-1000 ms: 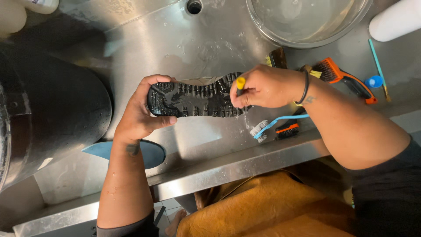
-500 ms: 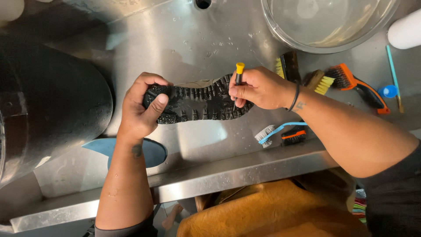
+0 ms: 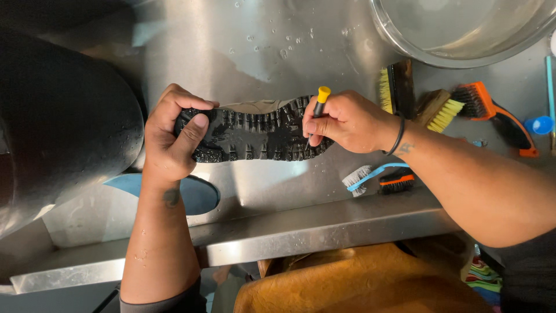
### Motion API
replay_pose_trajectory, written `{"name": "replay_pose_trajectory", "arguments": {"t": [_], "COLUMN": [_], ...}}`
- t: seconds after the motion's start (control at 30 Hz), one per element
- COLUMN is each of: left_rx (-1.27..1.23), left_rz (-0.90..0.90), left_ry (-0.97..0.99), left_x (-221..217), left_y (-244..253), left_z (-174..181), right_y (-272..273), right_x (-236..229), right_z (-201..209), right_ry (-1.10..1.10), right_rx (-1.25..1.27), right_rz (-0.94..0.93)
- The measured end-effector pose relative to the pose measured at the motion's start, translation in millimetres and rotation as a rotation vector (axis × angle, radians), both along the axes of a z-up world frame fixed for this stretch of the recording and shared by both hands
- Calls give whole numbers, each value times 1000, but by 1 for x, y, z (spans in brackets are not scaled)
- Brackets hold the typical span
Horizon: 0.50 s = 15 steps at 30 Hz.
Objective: The person scrubs a white sneaker with a blue brush and soapy water in a sink, rinses it, and then uses a small tool to clean debris from the sole. They place the cleaned shoe on a shelf and then begin cleaning the sole of the second shoe.
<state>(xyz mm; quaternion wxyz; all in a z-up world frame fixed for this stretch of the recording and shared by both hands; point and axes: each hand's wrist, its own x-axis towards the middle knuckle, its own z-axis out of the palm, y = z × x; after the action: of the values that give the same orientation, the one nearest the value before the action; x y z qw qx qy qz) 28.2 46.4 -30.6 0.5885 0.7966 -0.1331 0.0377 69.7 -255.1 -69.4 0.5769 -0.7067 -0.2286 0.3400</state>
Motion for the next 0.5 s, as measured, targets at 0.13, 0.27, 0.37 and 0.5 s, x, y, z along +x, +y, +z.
{"name": "replay_pose_trajectory", "arguments": {"t": [0.13,0.27,0.37,0.5], "left_rx": [-5,10,16,26], "left_rz": [10,20,26,23], "left_ry": [15,18,5,3], "left_x": [1,0,-1,0], "left_y": [0,-2,2,1], "left_z": [0,3,-2,0], "right_y": [1,1,1,2], "right_x": [0,2,0,1], "right_z": [0,4,-1,3], "right_ry": [33,-10,56,34], "right_rx": [24,-16,31,24], "right_rz": [-80,-5,-92,-29]}}
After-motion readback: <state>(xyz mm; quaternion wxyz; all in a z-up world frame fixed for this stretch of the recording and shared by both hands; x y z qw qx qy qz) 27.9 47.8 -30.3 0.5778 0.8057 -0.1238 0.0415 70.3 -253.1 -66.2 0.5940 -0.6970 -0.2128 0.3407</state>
